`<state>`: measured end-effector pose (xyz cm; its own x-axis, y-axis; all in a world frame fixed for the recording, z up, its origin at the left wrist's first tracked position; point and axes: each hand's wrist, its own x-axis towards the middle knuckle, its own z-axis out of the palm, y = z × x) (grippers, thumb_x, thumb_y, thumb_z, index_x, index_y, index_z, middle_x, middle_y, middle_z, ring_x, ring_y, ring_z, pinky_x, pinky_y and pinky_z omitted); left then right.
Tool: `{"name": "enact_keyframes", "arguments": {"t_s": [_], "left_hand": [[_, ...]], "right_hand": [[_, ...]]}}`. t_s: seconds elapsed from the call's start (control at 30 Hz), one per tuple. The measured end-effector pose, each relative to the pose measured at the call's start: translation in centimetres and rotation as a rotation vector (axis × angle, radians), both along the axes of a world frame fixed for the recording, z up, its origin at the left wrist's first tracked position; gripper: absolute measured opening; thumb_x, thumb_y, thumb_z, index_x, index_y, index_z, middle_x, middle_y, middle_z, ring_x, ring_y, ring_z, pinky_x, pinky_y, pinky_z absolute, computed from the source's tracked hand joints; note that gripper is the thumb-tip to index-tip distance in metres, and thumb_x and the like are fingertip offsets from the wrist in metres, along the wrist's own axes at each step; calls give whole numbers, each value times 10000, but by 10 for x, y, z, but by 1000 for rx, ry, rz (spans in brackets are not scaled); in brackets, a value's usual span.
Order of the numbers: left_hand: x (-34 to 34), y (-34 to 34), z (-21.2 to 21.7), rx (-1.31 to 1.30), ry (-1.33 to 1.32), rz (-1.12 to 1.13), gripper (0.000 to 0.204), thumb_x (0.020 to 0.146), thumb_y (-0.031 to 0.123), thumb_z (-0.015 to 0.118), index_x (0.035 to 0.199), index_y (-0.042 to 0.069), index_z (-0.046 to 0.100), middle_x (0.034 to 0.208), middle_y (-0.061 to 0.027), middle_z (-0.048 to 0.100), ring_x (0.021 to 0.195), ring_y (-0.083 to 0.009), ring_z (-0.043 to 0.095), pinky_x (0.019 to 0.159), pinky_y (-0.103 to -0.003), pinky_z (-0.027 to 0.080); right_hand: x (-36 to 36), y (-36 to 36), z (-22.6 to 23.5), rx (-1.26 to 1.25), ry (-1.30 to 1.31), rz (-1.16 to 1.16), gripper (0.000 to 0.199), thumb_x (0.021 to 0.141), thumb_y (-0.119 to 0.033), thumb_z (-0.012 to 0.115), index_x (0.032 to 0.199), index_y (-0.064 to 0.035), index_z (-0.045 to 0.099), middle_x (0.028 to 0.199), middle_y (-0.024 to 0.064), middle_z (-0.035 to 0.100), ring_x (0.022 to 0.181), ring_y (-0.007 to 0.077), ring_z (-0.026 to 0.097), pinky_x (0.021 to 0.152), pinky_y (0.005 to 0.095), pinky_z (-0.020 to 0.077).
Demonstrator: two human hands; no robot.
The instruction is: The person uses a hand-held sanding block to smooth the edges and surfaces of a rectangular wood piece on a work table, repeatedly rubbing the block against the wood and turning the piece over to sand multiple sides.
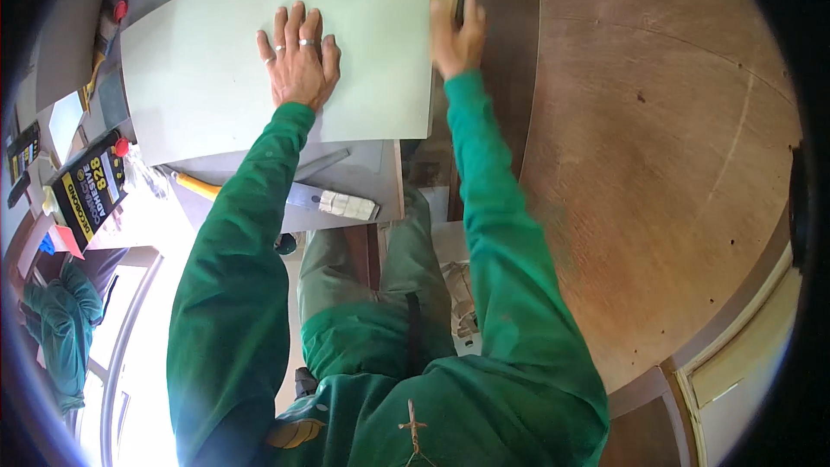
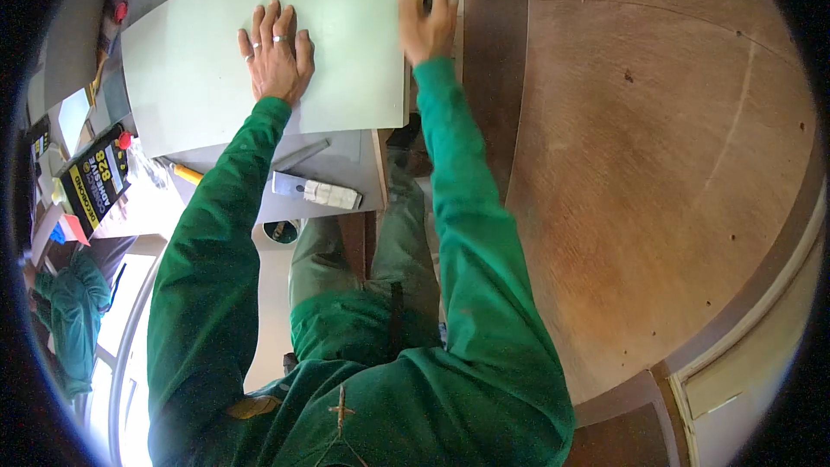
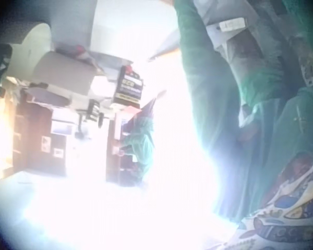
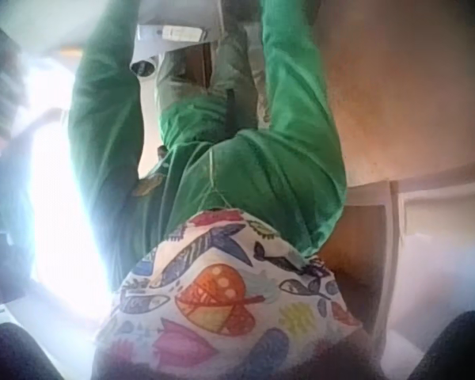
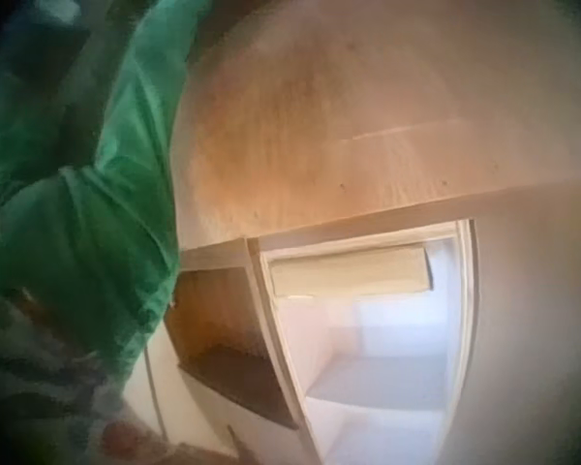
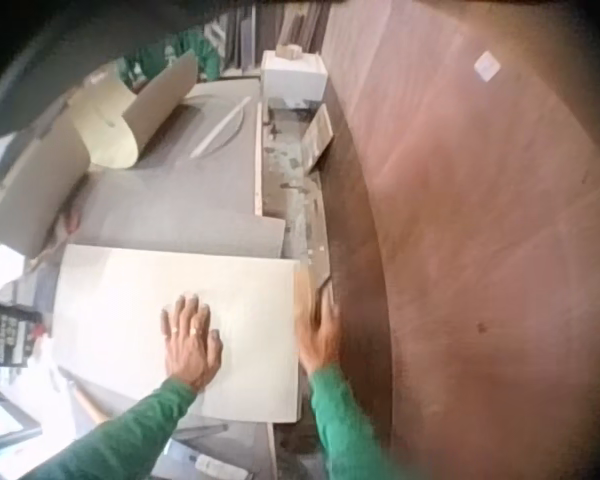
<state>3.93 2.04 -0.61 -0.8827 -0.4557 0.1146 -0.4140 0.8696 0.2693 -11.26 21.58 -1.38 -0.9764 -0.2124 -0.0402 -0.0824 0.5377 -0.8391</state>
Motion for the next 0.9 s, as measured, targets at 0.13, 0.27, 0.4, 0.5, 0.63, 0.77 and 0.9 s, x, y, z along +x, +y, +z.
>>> {"name": "enact_keyframes", "arguments": {"t_s": [0.13, 0.27, 0.4, 0.5, 0.63, 0.77, 0.9], "left_hand": [[3, -1, 4, -25, -52, 9, 536, 1010, 341, 501, 1514, 169, 439, 1625, -80, 386, 1570, -296, 220, 1265, -587, 67], [-9, 2, 8, -2, -17, -2, 546, 1000, 335, 514, 1515, 170, 438, 1628, -80, 383, 1570, -295, 222, 1268, -583, 60], [-6, 5, 2, 18, -1, -12, 547, 996, 330, 518, 1512, 169, 440, 1628, -87, 383, 1569, -297, 225, 1268, -585, 53], [4, -4, 2, -5, -27, 11, 544, 997, 331, 515, 1510, 165, 440, 1630, -95, 381, 1569, -300, 226, 1266, -589, 51], [1, -2, 6, -19, -80, 20, 548, 1003, 339, 507, 1522, 174, 437, 1631, -97, 378, 1568, -306, 226, 1266, -590, 54], [-8, 6, 3, 25, -9, -19, 544, 1012, 344, 497, 1526, 178, 436, 1635, -87, 375, 1570, -306, 220, 1265, -592, 63], [-5, 5, 0, 29, -10, -9, 538, 1015, 344, 496, 1523, 177, 438, 1633, -81, 376, 1573, -299, 212, 1265, -594, 63]], "right_hand": [[60, 25, 8, -25, -108, -3, 833, 925, -403, 710, 1581, -17, 370, 1520, 343, 437, 1368, 503, 475, 1177, 532, 374], [-22, -7, 10, -62, -35, -2, 823, 927, -424, 695, 1574, -21, 387, 1514, 352, 441, 1414, 488, 433, 1174, 545, 372], [-34, -9, 3, 56, -17, -18, 853, 929, -487, 679, 1562, 6, 389, 1521, 335, 423, 1418, 483, 417, 1176, 533, 361], [53, 21, 7, 28, -159, -28, 847, 927, -466, 673, 1576, -9, 377, 1555, 317, 414, 1439, 477, 409, 1185, 545, 355], [62, 25, 16, -67, -142, -3, 857, 915, -440, 704, 1582, -17, 373, 1451, 318, 504, 1351, 441, 510, 1148, 529, 408], [-45, -7, 5, -36, 2, 0, 863, 938, -514, 666, 1568, 4, 382, 1425, 342, 496, 1342, 470, 486, 1142, 530, 399], [-30, -7, -3, 142, 112, 6, 843, 955, -473, 660, 1576, 12, 361, 1409, 325, 521, 1347, 427, 503, 1127, 527, 433]]}}
